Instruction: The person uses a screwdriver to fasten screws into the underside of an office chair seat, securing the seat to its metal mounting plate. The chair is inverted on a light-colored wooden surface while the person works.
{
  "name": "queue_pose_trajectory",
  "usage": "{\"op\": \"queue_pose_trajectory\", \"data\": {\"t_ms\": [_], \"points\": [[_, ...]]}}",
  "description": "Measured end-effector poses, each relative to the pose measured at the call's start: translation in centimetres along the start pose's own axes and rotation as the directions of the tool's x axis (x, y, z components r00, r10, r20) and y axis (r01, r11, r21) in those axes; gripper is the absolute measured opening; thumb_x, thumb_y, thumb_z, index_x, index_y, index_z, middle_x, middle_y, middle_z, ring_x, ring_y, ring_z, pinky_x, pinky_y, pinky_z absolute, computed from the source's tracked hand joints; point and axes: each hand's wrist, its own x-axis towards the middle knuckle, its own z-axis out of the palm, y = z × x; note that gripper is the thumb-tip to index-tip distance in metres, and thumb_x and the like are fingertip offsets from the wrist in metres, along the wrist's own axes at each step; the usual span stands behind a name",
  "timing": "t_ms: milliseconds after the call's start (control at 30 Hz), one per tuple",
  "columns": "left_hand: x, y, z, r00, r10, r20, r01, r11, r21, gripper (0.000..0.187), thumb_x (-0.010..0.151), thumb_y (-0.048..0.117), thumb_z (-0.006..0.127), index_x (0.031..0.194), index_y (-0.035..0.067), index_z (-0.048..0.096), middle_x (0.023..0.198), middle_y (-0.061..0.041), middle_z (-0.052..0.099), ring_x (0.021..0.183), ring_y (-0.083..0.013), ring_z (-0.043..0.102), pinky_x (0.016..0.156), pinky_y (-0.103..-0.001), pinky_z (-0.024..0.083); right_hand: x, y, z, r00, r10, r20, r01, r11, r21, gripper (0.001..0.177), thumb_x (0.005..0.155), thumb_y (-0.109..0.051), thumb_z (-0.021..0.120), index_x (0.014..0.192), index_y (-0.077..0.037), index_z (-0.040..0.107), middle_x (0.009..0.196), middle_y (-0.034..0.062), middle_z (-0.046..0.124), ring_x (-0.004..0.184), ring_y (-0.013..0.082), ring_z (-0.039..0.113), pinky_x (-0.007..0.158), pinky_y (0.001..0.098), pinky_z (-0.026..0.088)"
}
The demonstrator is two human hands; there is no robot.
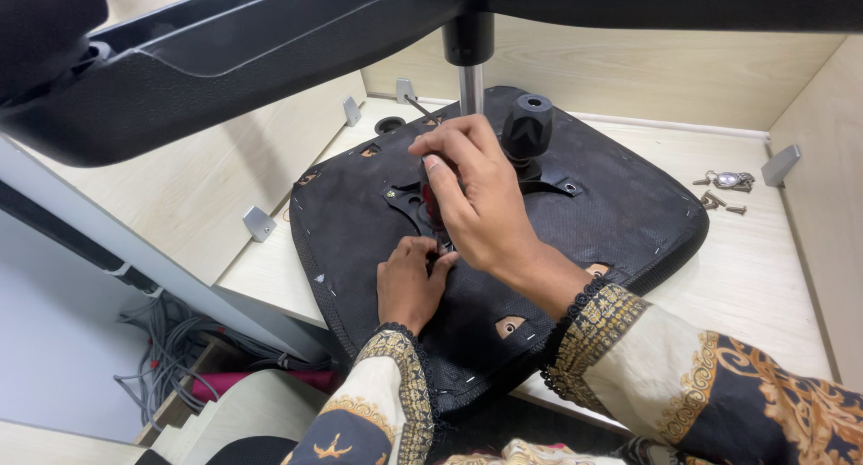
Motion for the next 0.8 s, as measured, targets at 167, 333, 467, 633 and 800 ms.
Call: {"op": "queue_pose_trajectory", "data": {"t_ms": [167, 333, 467, 633, 800], "points": [[-0.3, 0.1, -0.1, 1.0, -0.001, 0.001, 0.001, 0.992, -0.125, 0.017, 0.096, 0.024, 0.064, 0.101, 0.013, 0.075, 0.1, -0.003, 0.073, 0.092, -0.0244, 0.071, 0.082, -0.039, 0.054, -0.1, 0.1, -0.2, 0.99, -0.138, 0.019, 0.139, 0.99, -0.037, 0.024, 0.104, -0.006, 0.056, 0.12, -0.008, 0.073, 0.124, 0.0042, 0.07, 0.12, 0.0188, 0.064, 0.106, 0.0343, 0.052], [-0.1, 0.4, -0.4, 0.991, -0.136, 0.006, 0.136, 0.989, -0.055, 0.023, 0.09, 0.033, 0.071, 0.096, 0.011, 0.074, 0.094, -0.005, 0.073, 0.088, -0.0263, 0.071, 0.079, -0.04, 0.054, -0.4, -0.1, 0.4, 0.993, -0.109, -0.047, 0.106, 0.992, -0.074, 0.018, 0.095, -0.016, 0.075, 0.112, -0.013, 0.077, 0.114, 0.0073, 0.068, 0.104, 0.0192, 0.064, 0.089, 0.0331, 0.054], [0.3, 0.5, -0.8, 0.974, -0.223, 0.043, 0.224, 0.974, -0.029, 0.032, 0.087, 0.041, 0.076, 0.093, 0.01, 0.074, 0.095, -0.004, 0.073, 0.086, -0.0255, 0.072, 0.078, -0.041, 0.055, -0.6, 0.6, 0.7, 0.995, 0.098, 0.016, -0.097, 0.995, -0.03, 0.026, 0.093, -0.022, 0.075, 0.117, -0.012, 0.075, 0.104, 0.0061, 0.066, 0.096, 0.0159, 0.069, 0.083, 0.0324, 0.058], [0.2, 0.4, -0.5, 0.991, -0.132, -0.032, 0.133, 0.99, 0.037, 0.03, 0.089, 0.037, 0.076, 0.091, 0.007, 0.072, 0.096, -0.005, 0.072, 0.089, -0.0271, 0.071, 0.076, -0.041, 0.055, -1.3, 2.5, 1.4, 0.963, 0.268, 0.034, -0.267, 0.963, -0.035, 0.057, 0.08, -0.034, 0.084, 0.12, -0.002, 0.059, 0.103, 0.01, 0.067, 0.095, 0.019, 0.067, 0.077, 0.0353, 0.057], [0.1, 0.3, -0.2, 0.99, 0.041, -0.137, -0.03, 0.996, 0.082, 0.024, 0.085, 0.021, 0.074, 0.102, 0.004, 0.071, 0.102, -0.009, 0.07, 0.087, -0.0326, 0.07, 0.074, -0.044, 0.056, -1.9, 4.0, 2.5, 0.898, 0.357, 0.259, -0.339, 0.934, -0.113, 0.055, 0.08, -0.038, 0.082, 0.118, -0.003, 0.061, 0.109, 0.0124, 0.068, 0.09, 0.0221, 0.072, 0.078, 0.036, 0.058]]}}
